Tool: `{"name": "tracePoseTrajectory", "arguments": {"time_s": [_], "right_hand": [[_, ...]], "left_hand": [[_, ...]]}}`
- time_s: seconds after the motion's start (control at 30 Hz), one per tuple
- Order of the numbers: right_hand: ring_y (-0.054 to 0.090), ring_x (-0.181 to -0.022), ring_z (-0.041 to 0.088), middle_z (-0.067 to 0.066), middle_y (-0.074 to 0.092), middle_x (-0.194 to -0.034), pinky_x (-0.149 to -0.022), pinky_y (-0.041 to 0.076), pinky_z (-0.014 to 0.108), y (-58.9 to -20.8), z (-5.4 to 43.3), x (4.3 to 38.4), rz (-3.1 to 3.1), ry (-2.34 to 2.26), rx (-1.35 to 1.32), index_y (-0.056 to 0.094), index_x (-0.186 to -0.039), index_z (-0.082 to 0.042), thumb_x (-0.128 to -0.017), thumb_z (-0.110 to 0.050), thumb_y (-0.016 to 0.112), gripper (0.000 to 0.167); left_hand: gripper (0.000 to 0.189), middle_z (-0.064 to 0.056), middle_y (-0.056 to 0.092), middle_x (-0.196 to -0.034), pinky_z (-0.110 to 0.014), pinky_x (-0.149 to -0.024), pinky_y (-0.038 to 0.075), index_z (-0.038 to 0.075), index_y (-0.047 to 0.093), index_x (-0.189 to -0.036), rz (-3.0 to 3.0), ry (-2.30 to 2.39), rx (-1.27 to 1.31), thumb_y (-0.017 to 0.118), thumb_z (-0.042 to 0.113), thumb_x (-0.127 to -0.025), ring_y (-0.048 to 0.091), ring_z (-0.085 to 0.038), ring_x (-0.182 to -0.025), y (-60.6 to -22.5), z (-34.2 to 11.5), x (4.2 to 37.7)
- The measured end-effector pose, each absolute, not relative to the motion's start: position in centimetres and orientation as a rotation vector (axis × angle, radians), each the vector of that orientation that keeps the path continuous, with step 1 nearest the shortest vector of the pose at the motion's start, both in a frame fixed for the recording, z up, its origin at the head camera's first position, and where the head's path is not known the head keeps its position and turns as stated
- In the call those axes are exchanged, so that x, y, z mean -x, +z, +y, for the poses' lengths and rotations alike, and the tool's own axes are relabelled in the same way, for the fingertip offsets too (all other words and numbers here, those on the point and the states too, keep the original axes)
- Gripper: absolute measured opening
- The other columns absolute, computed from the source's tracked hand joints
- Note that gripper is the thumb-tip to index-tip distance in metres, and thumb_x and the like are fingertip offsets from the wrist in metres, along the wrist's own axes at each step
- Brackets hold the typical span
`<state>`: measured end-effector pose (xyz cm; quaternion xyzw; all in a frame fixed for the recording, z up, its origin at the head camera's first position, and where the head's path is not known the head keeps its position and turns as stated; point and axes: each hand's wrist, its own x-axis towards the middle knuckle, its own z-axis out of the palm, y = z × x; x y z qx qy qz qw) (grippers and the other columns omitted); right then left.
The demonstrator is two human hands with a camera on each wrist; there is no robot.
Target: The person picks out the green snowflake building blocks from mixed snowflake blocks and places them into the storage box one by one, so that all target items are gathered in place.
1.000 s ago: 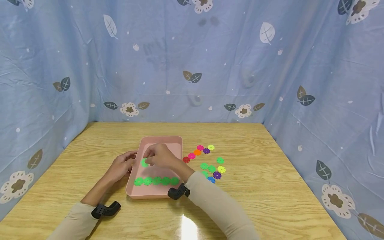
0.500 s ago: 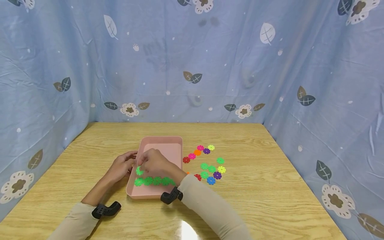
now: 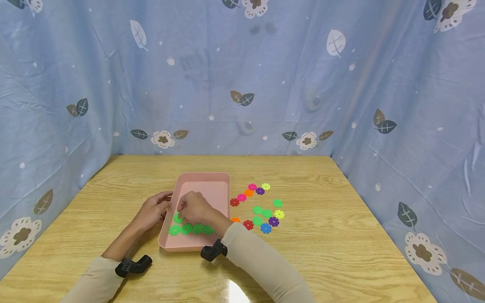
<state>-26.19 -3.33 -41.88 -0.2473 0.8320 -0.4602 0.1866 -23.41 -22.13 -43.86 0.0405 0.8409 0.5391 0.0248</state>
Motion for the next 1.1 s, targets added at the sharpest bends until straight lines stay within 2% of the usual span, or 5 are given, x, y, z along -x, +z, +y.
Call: {"name": "tracePoseTrajectory", "arguments": {"time_s": [0.57, 0.83, 1.1], "right_hand": [[0.069, -0.057, 0.015, 0.002, 0.067, -0.076, -0.046, 0.051, 0.021, -41.93, -3.38, 26.21, 2.401, -1.257, 0.763, 0.068, -0.089, -0.003, -0.092, 0.002, 0.070, 0.006], [0.071, -0.058, 0.018, 0.004, 0.065, -0.080, -0.046, 0.052, 0.024, -41.74, -3.34, 26.18, 2.398, -1.285, 0.745, 0.068, -0.090, -0.004, -0.093, -0.003, 0.070, 0.004], [0.070, -0.062, 0.021, 0.003, 0.067, -0.084, -0.051, 0.055, 0.028, -41.32, -2.78, 25.93, 2.405, -1.326, 0.720, 0.068, -0.090, -0.006, -0.093, -0.007, 0.071, 0.004]], "left_hand": [[0.049, -0.027, 0.058, -0.137, -0.035, -0.055, 0.058, 0.000, 0.044, -0.151, 2.610, 1.673, -0.164, 0.045, 0.017, -0.105, 0.067, -0.023, -0.065, -43.68, -22.20, 23.49], [0.047, -0.025, 0.059, -0.137, -0.034, -0.058, 0.059, 0.003, 0.044, -0.151, 2.607, 1.655, -0.151, 0.043, 0.016, -0.105, 0.068, -0.024, -0.067, -43.96, -22.30, 23.65], [0.048, -0.024, 0.057, -0.139, -0.036, -0.060, 0.060, 0.004, 0.043, -0.151, 2.584, 1.669, -0.136, 0.043, 0.017, -0.106, 0.069, -0.025, -0.068, -44.38, -22.37, 23.74]]}}
